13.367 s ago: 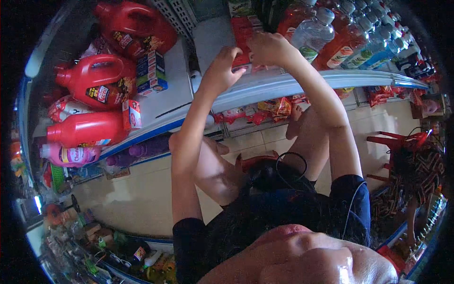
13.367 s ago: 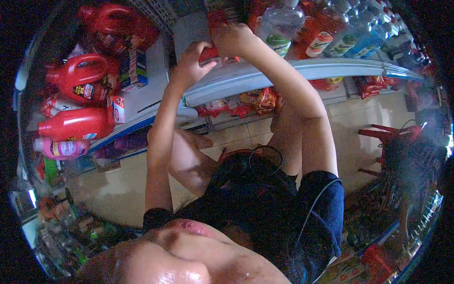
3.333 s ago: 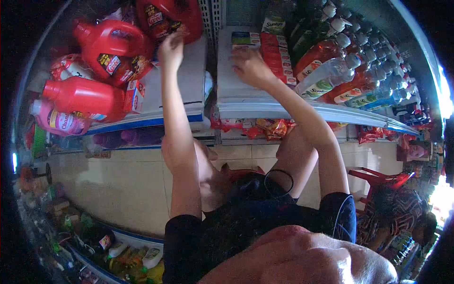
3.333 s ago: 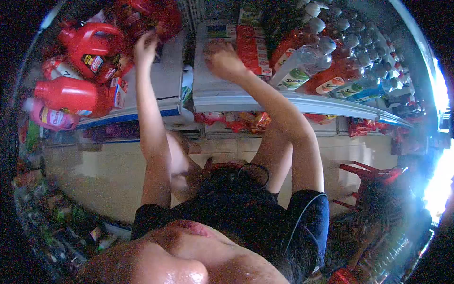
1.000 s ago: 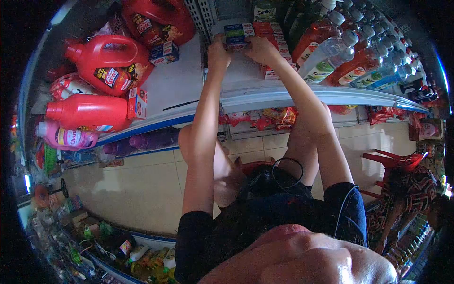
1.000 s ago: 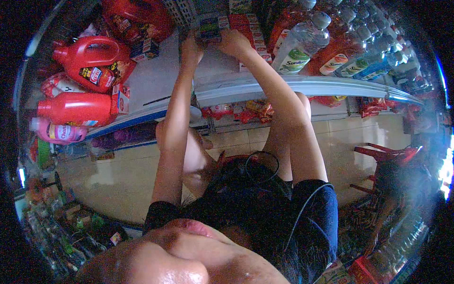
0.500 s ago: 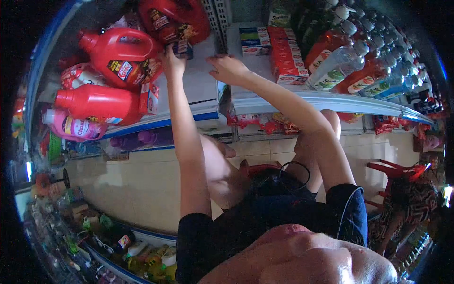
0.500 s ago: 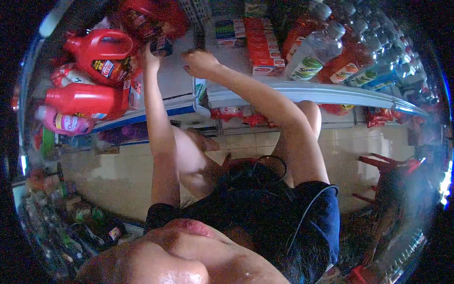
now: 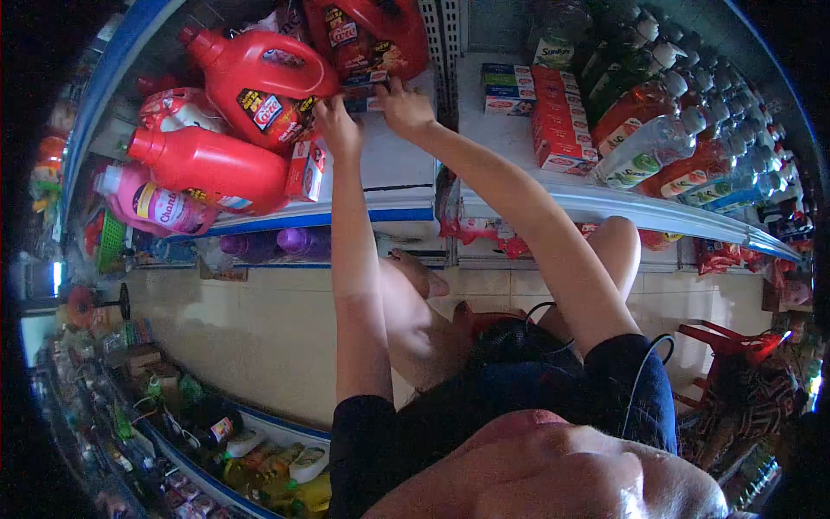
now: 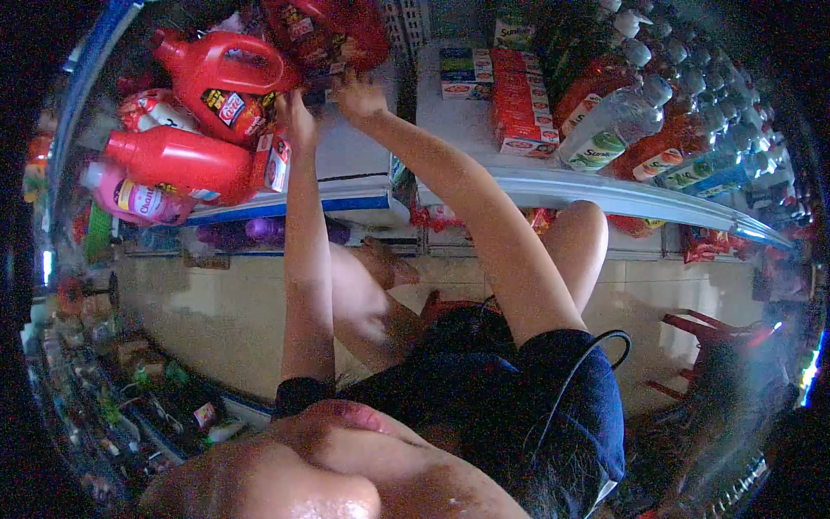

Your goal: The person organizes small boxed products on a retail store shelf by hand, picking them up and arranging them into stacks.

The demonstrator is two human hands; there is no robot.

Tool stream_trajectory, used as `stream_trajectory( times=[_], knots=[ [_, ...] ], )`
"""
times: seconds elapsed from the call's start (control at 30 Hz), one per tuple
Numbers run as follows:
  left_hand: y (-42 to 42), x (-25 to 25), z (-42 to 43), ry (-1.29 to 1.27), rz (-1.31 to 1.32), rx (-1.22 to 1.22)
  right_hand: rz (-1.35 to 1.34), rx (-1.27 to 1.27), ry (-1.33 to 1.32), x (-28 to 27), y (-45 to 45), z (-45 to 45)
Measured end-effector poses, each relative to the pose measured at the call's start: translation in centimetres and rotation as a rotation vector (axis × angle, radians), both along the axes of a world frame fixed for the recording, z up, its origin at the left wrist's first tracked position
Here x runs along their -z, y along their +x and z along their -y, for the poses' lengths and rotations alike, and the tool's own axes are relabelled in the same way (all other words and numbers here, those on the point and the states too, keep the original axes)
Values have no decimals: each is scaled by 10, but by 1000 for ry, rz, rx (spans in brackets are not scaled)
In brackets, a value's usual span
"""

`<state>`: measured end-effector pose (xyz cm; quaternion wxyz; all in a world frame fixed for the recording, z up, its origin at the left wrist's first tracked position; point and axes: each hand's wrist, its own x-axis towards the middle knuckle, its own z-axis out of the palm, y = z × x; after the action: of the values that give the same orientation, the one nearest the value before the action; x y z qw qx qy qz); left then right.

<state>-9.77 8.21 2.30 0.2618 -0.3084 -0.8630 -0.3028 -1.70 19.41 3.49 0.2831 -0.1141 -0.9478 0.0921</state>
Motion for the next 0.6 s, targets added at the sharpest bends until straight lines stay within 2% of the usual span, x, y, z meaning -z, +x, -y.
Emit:
stream_trajectory(
  times=[0.03,0.07,0.13,0.2,0.23,0.27,0.33,0.37,0.4,0.43,0.47,0.5,0.53,0.6],
  knots=[
    [-1,-2,3,0,3,-2,-117,-66,50,6,2,-2],
    [-10,1,6,-29,32,53,-115,-66,50,3,8,-2],
    [-8,-4,8,-55,62,109,103,-115,-111,-11,25,-2],
    [10,-22,9,-106,56,166,186,-128,-186,-15,39,-14],
    [14,-26,8,-30,144,290,266,-139,-266,-16,48,-20],
    [14,-25,6,-27,147,293,93,-189,-331,-20,62,-25],
    [17,-23,-1,-55,330,427,111,-187,-405,-26,84,-39],
    [24,-24,-7,-51,334,431,125,-191,-479,-27,94,-48],
    [37,-31,-15,-38,416,509,61,-231,-450,-27,104,-57],
    [52,-37,-22,-24,499,583,117,-219,-456,-27,116,-67],
    [69,-51,-28,-90,493,561,169,-209,-461,-34,126,-74],
    [76,-50,-36,-72,500,624,177,-182,-274,-32,129,-85],
    [82,-51,-44,-54,505,689,178,-179,-278,-30,133,-95],
    [94,-51,-57,-101,455,636,257,-115,-223,-43,140,-108]
  ],
)
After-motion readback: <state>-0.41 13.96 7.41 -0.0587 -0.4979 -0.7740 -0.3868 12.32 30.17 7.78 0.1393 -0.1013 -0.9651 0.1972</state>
